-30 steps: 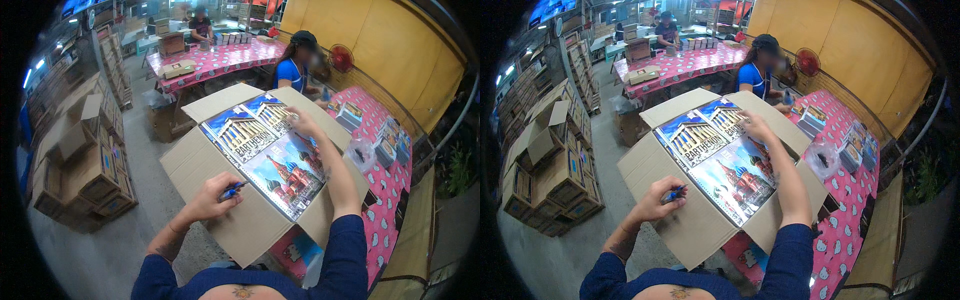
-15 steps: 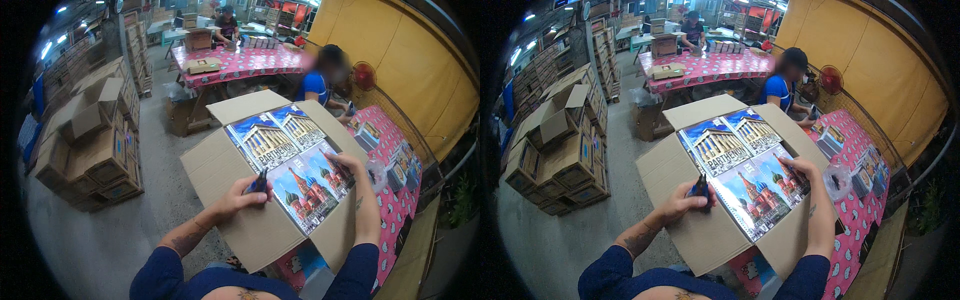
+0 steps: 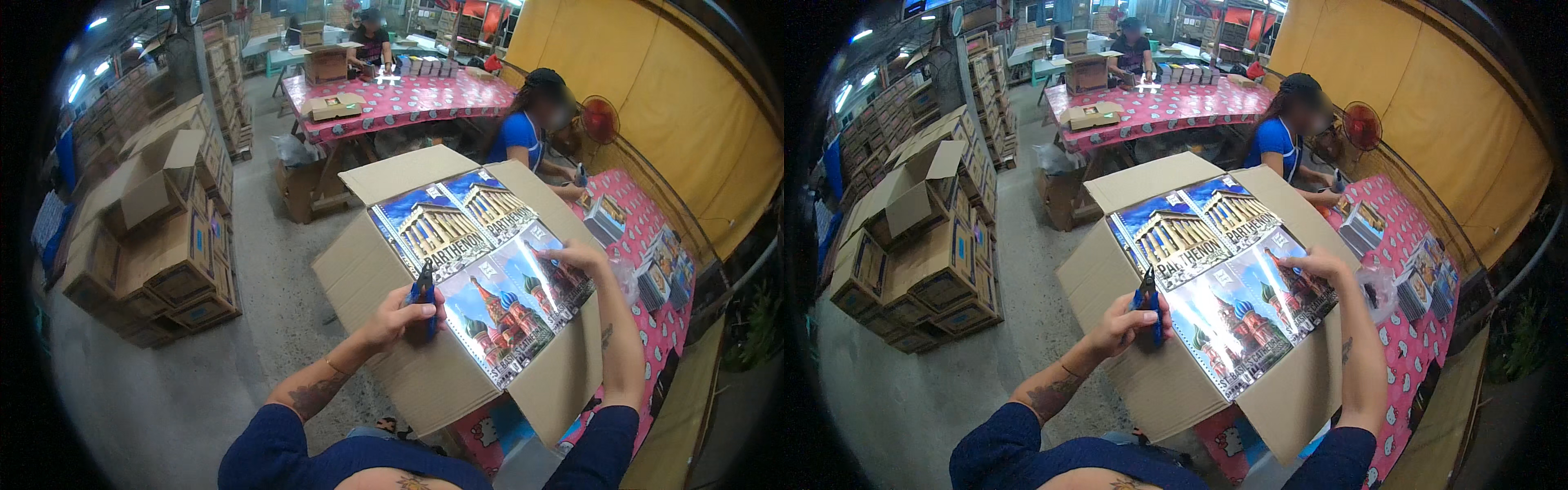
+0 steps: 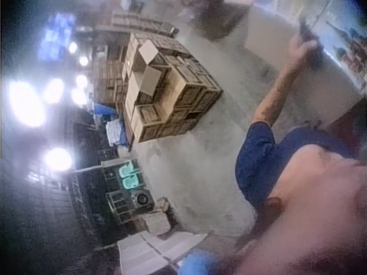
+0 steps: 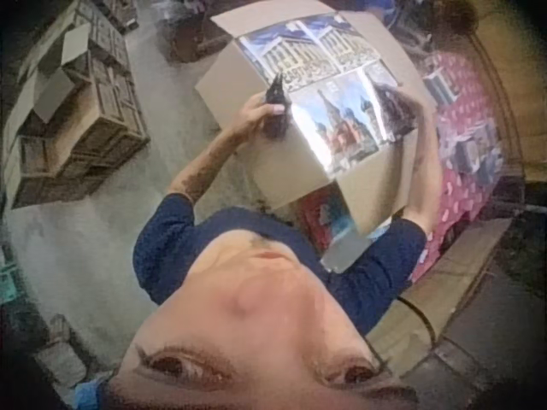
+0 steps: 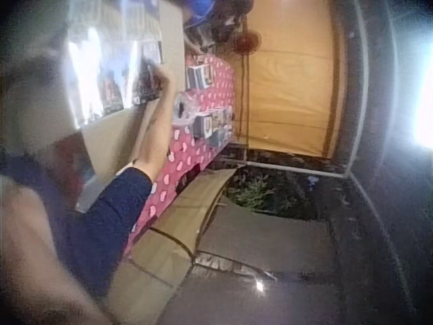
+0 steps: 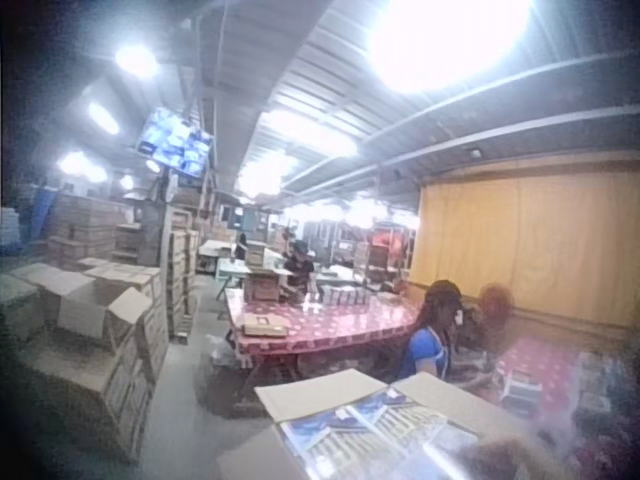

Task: The person uses a utility knife to cut through plastic wrap on a stack of posters, removes individual prints from a box, and organizes them on a table.

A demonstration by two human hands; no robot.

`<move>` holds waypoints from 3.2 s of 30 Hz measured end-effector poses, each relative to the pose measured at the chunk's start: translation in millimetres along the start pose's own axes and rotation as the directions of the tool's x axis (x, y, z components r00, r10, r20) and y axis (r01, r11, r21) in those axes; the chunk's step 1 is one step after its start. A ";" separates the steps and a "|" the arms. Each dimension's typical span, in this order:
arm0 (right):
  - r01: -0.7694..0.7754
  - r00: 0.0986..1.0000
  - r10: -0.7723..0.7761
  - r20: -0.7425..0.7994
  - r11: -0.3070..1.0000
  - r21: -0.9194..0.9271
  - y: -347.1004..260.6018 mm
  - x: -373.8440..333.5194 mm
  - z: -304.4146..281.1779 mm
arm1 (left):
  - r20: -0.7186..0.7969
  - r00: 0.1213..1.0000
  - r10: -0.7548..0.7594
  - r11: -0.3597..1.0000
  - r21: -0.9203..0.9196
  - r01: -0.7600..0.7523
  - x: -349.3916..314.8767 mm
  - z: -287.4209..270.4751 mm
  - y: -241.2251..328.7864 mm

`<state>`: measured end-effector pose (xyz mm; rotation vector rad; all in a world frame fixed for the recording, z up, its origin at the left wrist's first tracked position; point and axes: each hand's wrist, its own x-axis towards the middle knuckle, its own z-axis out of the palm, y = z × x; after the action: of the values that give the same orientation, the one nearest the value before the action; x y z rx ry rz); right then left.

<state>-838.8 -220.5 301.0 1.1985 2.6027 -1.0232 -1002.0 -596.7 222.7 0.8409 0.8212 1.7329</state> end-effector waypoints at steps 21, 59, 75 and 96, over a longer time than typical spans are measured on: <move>0.010 0.925 -0.097 0.366 0.972 0.234 -0.3 -12.4 -34.5 | -0.048 0.981 0.190 0.835 0.533 -0.136 42.9 7.5 73.8; 0.596 0.796 0.292 -0.531 -0.224 0.771 241.0 -306.7 -15.7 | -0.109 0.936 0.335 0.937 0.141 -0.319 206.8 442.8 -174.7; 0.699 0.616 0.434 -0.658 0.084 0.710 607.8 -170.5 -61.2 | 0.475 0.880 0.024 0.028 0.879 -0.475 139.1 386.5 -100.6; 0.498 0.583 0.021 -0.812 0.780 0.379 417.3 -149.0 -96.9 | -0.080 0.949 0.305 -0.061 0.993 0.104 -14.9 208.9 -24.5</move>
<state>-424.8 -62.4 204.4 1.7708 3.3290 -1.7966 -811.3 -575.3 310.1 1.6529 2.5153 1.0212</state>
